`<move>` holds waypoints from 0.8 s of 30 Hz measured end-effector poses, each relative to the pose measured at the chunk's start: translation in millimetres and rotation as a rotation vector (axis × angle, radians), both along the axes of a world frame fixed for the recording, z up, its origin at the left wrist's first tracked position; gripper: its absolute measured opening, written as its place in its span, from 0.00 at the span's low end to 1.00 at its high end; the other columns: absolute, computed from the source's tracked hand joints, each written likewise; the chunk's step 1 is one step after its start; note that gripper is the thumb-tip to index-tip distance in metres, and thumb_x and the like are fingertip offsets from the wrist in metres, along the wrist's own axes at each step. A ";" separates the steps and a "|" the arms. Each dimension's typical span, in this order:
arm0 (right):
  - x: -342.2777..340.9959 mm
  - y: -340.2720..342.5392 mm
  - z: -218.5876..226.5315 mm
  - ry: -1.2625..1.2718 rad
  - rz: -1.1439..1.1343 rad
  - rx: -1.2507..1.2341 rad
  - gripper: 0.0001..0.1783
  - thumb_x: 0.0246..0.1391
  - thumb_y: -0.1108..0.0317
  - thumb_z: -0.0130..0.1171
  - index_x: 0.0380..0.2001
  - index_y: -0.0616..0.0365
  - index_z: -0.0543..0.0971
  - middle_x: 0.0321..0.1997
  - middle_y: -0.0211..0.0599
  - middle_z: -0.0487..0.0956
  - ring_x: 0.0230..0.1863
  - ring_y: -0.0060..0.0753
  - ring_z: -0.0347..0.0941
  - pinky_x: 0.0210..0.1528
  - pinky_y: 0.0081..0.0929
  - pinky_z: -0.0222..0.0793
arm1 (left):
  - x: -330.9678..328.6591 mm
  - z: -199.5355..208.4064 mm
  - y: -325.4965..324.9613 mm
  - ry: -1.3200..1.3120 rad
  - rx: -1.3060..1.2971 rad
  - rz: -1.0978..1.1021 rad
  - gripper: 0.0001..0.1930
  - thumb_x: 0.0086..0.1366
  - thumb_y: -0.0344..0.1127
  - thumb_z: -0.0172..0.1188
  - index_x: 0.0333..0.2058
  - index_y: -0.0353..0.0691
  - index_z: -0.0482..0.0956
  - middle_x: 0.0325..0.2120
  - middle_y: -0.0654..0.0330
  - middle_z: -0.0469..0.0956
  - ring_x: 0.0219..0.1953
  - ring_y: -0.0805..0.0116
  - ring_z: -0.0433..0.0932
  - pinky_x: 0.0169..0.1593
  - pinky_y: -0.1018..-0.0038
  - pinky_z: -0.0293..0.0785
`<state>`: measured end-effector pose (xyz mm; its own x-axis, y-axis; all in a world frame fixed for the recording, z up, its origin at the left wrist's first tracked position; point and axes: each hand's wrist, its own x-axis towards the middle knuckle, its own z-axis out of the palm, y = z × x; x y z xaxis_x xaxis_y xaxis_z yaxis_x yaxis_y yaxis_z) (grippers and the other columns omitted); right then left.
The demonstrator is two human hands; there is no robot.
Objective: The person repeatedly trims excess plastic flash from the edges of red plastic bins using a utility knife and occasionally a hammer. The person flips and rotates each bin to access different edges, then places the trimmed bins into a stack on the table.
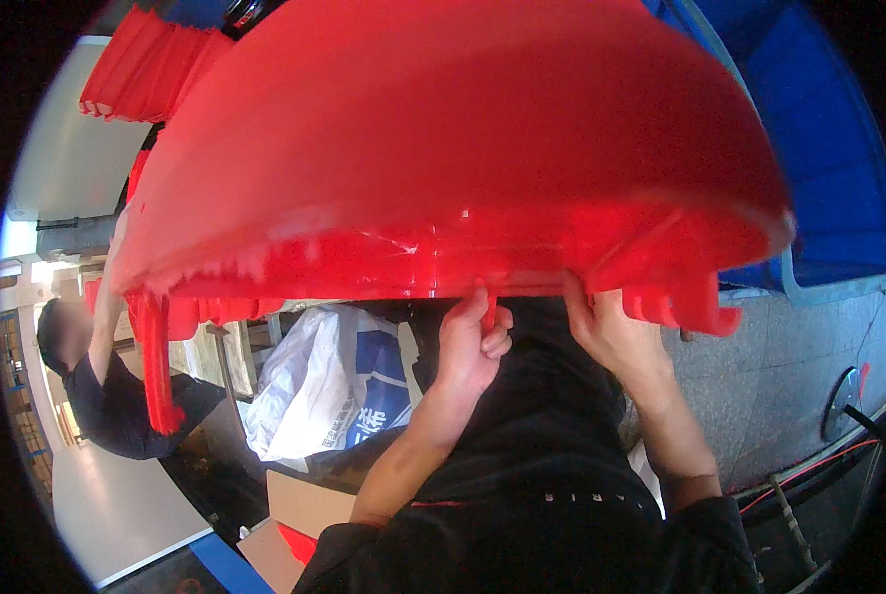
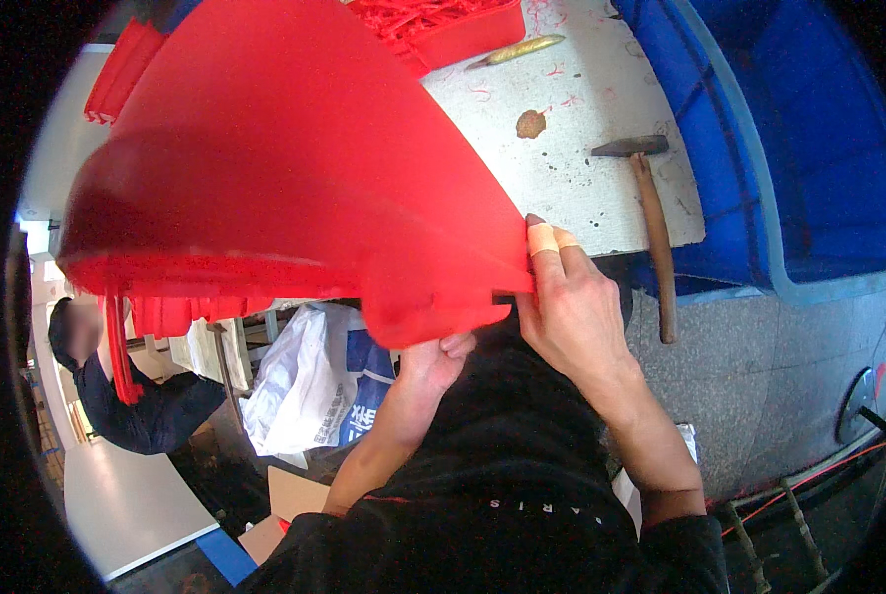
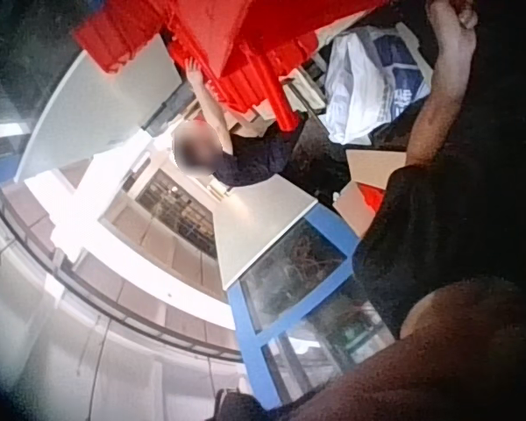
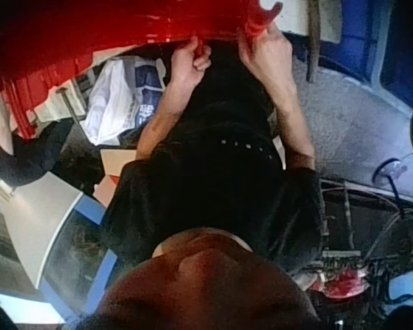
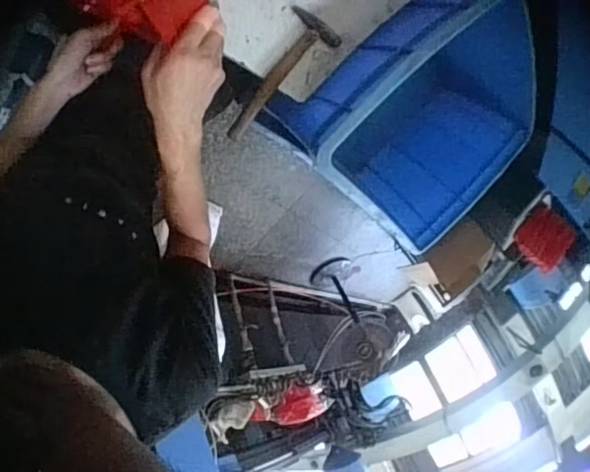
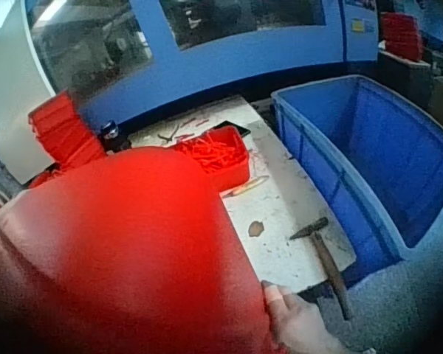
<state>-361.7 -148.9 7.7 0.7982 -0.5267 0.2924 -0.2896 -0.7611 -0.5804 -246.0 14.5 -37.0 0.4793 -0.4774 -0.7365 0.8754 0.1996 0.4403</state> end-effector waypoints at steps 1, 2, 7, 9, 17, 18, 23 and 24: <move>-0.7 -0.4 1.4 0.005 0.001 -0.011 0.34 0.48 0.74 0.63 0.61 0.66 0.68 0.53 0.57 0.76 0.47 0.57 0.80 0.44 0.41 0.80 | -0.7 -1.0 0.1 0.009 -0.056 0.057 0.09 0.76 0.40 0.46 0.44 0.43 0.71 0.24 0.54 0.76 0.13 0.75 0.59 0.20 0.77 0.54; -0.7 -0.5 3.0 0.018 0.003 0.007 0.34 0.48 0.73 0.63 0.60 0.66 0.68 0.53 0.57 0.76 0.47 0.57 0.80 0.44 0.41 0.80 | -2.3 -2.2 -0.3 0.013 -0.052 0.150 0.09 0.76 0.40 0.46 0.44 0.43 0.72 0.25 0.54 0.76 0.14 0.75 0.59 0.20 0.77 0.54; 2.7 4.3 10.3 0.073 -0.013 0.005 0.32 0.48 0.74 0.62 0.58 0.68 0.69 0.52 0.58 0.76 0.45 0.57 0.80 0.42 0.40 0.80 | -2.2 -5.1 4.0 0.049 -0.151 0.068 0.09 0.75 0.39 0.47 0.42 0.42 0.73 0.27 0.55 0.77 0.14 0.76 0.60 0.20 0.77 0.54; 4.2 5.8 9.8 0.080 -0.020 0.006 0.31 0.48 0.75 0.61 0.58 0.69 0.69 0.52 0.59 0.76 0.45 0.57 0.81 0.41 0.40 0.81 | 0.7 -5.0 5.9 0.029 -0.160 0.066 0.09 0.75 0.39 0.48 0.42 0.42 0.73 0.27 0.55 0.78 0.14 0.76 0.59 0.20 0.77 0.54; 14.1 3.8 3.0 0.026 -0.030 -0.030 0.30 0.48 0.76 0.60 0.57 0.70 0.69 0.52 0.59 0.76 0.41 0.57 0.81 0.39 0.40 0.81 | 1.4 -3.6 1.5 -0.063 0.074 -0.001 0.07 0.75 0.38 0.49 0.43 0.43 0.72 0.27 0.54 0.77 0.14 0.75 0.59 0.20 0.78 0.54; 12.8 1.5 7.3 0.047 -0.028 0.005 0.30 0.48 0.75 0.61 0.57 0.70 0.69 0.52 0.59 0.76 0.42 0.57 0.81 0.40 0.40 0.81 | 0.9 -3.7 1.0 -0.060 0.072 0.012 0.07 0.75 0.38 0.49 0.43 0.43 0.72 0.27 0.54 0.77 0.14 0.75 0.60 0.20 0.78 0.54; -18.6 -26.8 24.3 0.011 0.172 0.376 0.30 0.52 0.70 0.63 0.58 0.65 0.69 0.53 0.58 0.75 0.50 0.55 0.78 0.44 0.41 0.79 | 0.7 -5.1 0.5 -0.021 -0.012 0.039 0.07 0.75 0.38 0.48 0.43 0.44 0.72 0.28 0.53 0.77 0.14 0.75 0.59 0.20 0.78 0.54; -30.5 -37.0 20.0 0.008 0.143 0.356 0.30 0.53 0.70 0.63 0.59 0.64 0.69 0.53 0.59 0.75 0.52 0.56 0.77 0.46 0.42 0.79 | 0.5 -5.6 0.2 -0.002 -0.031 0.064 0.07 0.75 0.38 0.48 0.43 0.44 0.72 0.28 0.53 0.76 0.14 0.75 0.59 0.20 0.78 0.54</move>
<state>-392.2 -185.8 27.7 0.8727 -0.4770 0.1047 -0.2006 -0.5457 -0.8136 -245.5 14.7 -42.7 0.5110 -0.4681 -0.7210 0.8595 0.2685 0.4349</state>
